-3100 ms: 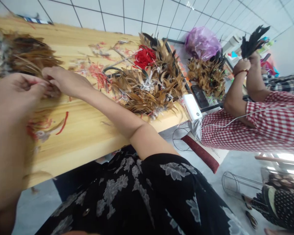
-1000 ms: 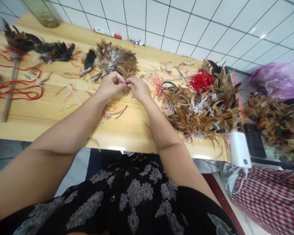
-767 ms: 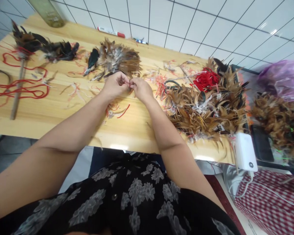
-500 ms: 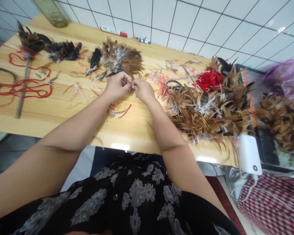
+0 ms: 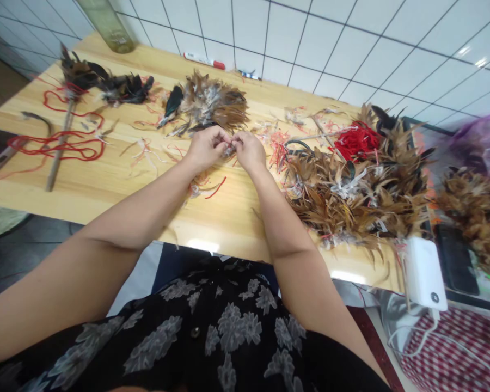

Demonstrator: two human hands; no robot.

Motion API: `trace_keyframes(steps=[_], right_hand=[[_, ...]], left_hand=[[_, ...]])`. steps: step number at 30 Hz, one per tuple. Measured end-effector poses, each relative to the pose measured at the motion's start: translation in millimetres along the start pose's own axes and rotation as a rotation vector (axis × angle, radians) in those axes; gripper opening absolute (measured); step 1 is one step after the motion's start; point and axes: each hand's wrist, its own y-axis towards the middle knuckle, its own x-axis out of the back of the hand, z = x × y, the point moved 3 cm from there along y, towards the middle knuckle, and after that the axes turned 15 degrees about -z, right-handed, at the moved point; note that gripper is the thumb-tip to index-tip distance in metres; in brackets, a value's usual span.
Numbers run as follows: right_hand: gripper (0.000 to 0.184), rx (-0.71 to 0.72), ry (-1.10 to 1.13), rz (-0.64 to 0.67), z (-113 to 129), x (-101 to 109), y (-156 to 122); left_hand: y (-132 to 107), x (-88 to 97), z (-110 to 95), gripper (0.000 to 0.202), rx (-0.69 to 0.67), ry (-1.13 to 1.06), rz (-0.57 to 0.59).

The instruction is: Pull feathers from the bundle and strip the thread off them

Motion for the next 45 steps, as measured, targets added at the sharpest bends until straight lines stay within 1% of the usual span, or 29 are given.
trace_keyframes(steps=[5, 7, 10, 14, 17, 20, 26, 30, 34, 39, 42, 45], right_hand=[[0.031, -0.024, 0.079, 0.013, 2.9, 4.2, 0.6], [0.026, -0.037, 0.076, 0.005, 4.3, 6.8, 0.6], [0.022, -0.040, 0.071, -0.008, 6.9, 10.8, 0.6], [0.015, -0.093, 0.103, -0.009, 9.4, 15.7, 0.3], [0.010, -0.125, 0.126, -0.002, 9.8, 18.5, 0.4], [0.008, -0.121, 0.133, 0.025, 9.3, 19.2, 0.7], [0.014, -0.015, 0.025, 0.056, 6.4, 15.5, 0.4], [0.015, 0.014, -0.050, 0.064, -1.2, 11.4, -0.9], [0.010, -0.016, -0.136, 0.054, -3.6, 14.5, -2.2], [0.011, -0.094, -0.238, 0.104, 4.7, 21.9, -5.0], [0.011, -0.093, -0.238, 0.120, 6.6, 21.0, -5.6], [0.012, -0.081, -0.220, 0.116, 2.7, 17.7, -4.7]], left_hand=[[0.3, 0.9, -12.3, 0.027, -0.045, -0.006, -0.011], [0.4, 1.5, -16.0, 0.029, -0.059, -0.005, -0.011], [0.1, 1.2, -18.9, 0.032, -0.060, -0.009, 0.022], [-0.1, -0.9, -17.9, 0.033, -0.049, -0.029, 0.059], [0.4, -3.1, -13.9, 0.030, -0.042, -0.064, 0.057], [0.9, -4.7, -9.9, 0.027, -0.044, -0.084, 0.056], [-0.1, -4.9, -10.2, 0.026, -0.084, -0.096, 0.089], [-1.6, -2.0, -13.9, 0.025, -0.091, -0.073, 0.104], [-2.5, 1.2, -17.5, 0.025, -0.070, -0.036, 0.120], [-4.0, 2.0, -18.4, 0.025, -0.090, 0.005, 0.163], [-3.9, 2.5, -14.9, 0.022, -0.096, 0.019, 0.172], [-3.5, 3.0, -10.4, 0.016, -0.077, 0.002, 0.185]])
